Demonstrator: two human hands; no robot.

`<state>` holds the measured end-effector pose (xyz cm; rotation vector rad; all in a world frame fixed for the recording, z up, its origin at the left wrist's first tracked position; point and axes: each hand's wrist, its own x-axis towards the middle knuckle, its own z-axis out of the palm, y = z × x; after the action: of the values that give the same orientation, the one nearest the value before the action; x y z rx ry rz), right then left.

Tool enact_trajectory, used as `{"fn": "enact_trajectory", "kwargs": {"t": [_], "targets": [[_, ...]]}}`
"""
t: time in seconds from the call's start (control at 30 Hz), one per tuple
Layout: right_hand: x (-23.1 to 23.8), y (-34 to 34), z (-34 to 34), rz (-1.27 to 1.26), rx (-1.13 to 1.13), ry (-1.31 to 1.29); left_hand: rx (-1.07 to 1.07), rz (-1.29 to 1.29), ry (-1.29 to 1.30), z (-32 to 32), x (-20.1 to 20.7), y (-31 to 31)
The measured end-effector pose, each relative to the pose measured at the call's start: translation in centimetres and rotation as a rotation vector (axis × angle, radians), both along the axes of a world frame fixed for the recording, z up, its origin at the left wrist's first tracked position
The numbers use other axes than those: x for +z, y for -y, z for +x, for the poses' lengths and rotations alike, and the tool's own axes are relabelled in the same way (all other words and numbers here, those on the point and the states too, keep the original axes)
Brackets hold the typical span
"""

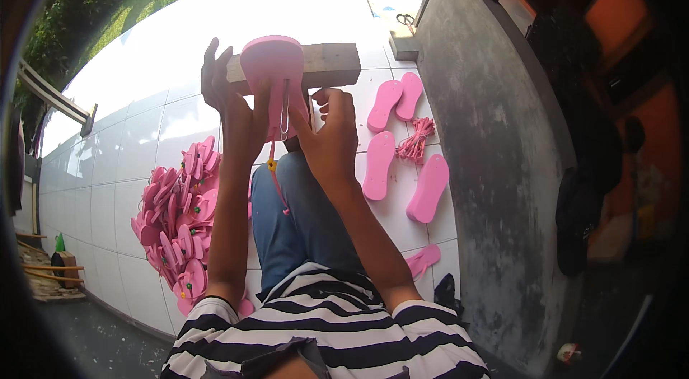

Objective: The person assembles flip-flops by hand using a small metal hook tool to pull pink rubber straps through holes in pink foam soles while sitting on the floor, handling multiple soles from a stack and placing finished ones aside.

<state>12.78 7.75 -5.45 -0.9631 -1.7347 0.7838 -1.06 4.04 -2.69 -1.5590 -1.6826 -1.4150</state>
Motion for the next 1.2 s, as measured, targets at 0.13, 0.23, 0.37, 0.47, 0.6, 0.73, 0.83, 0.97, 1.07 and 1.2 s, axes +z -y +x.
{"fn": "enact_trajectory", "kwargs": {"t": [0.13,0.23,0.37,0.47,0.6,0.73,0.83,0.97,1.07,1.2], "targets": [[-5.5,6.4,2.7,-0.27,0.219,0.125,-0.266,-0.025,-0.076,2.1,-5.7,6.3],[-8.9,11.0,5.0,-0.432,0.527,0.136,-0.442,-0.38,-0.289,4.0,-7.2,9.9],[-7.1,11.1,8.1,-0.862,0.595,0.12,-0.492,-0.559,-0.376,3.1,-7.5,11.6],[-6.6,9.9,9.6,-0.658,0.45,0.07,-0.585,-0.595,-0.177,2.5,-7.2,11.3],[-7.5,9.6,6.4,-0.523,0.528,0.023,-0.744,-0.464,0.357,3.2,-7.7,10.2],[-10.1,11.0,5.8,-0.874,0.802,-0.102,-0.536,-0.623,-0.137,3.6,-6.9,10.5],[-8.2,11.3,8.0,-0.866,0.646,-0.045,-0.5,-0.68,-0.242,3.4,-6.3,11.1],[-5.8,9.7,10.6,-0.707,0.29,-0.027,-0.41,-0.498,-0.311,3.6,-7.0,11.4],[-4.9,8.9,9.2,-0.763,0.155,-0.485,-0.297,-0.379,-0.266,5.3,-7.1,10.4],[-2.7,8.9,5.7,-0.605,0.067,-0.67,-0.149,-0.251,-0.141,8.1,-6.8,8.6]]}}
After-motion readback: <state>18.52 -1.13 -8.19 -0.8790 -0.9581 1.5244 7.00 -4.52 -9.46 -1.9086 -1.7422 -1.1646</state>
